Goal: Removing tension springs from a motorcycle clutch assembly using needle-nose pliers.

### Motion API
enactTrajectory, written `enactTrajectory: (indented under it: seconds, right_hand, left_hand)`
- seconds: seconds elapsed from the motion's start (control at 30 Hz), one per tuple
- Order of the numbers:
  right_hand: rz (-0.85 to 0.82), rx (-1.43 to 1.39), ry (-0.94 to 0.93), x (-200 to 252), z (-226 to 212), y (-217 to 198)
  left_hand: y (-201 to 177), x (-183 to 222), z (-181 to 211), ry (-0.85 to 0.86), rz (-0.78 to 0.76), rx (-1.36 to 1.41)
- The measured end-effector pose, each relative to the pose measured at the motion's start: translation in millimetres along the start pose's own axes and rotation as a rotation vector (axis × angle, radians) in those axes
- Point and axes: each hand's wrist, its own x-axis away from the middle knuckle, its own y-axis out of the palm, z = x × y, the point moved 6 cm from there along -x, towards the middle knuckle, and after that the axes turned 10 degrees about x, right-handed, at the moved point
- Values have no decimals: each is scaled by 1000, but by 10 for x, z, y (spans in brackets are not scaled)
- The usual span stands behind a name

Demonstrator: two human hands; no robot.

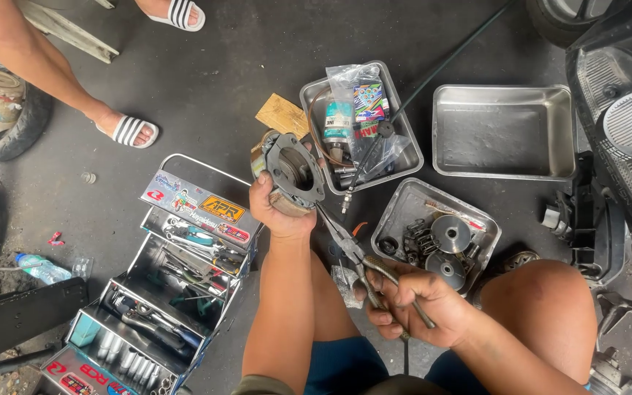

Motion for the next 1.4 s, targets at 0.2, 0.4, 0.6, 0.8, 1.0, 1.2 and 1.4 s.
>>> enactTrajectory:
  seconds: [0.2, 0.4, 0.6, 0.8, 1.0, 1.2, 1.4]
  right_hand:
    - [26, -9, -67, -14, 19, 43]
    - [27, -11, -115, 28, -34, 148]
    - [91, -16, -132, 19, 0, 163]
    - [-116, 6, -93, 29, 8, 31]
    - [-425, -18, -73, 291, -182, -142]
    - [-620, -86, 42, 542, -106, -399]
    - [-34, 421, 249, -198, 232, -3171]
  left_hand:
    - [-58, -1, -29, 39, 15, 41]
    - [-71, 10, -29, 74, 78, 6]
    - [-48, 24, -15, 98, 16, 25]
    - [123, 26, 27, 22, -16, -29]
    - [218, 216, -51, -355, 474, -59]
    - [-96, 118, -183, -118, 464, -51]
    - [-276, 45, -16, -80, 624, -106]
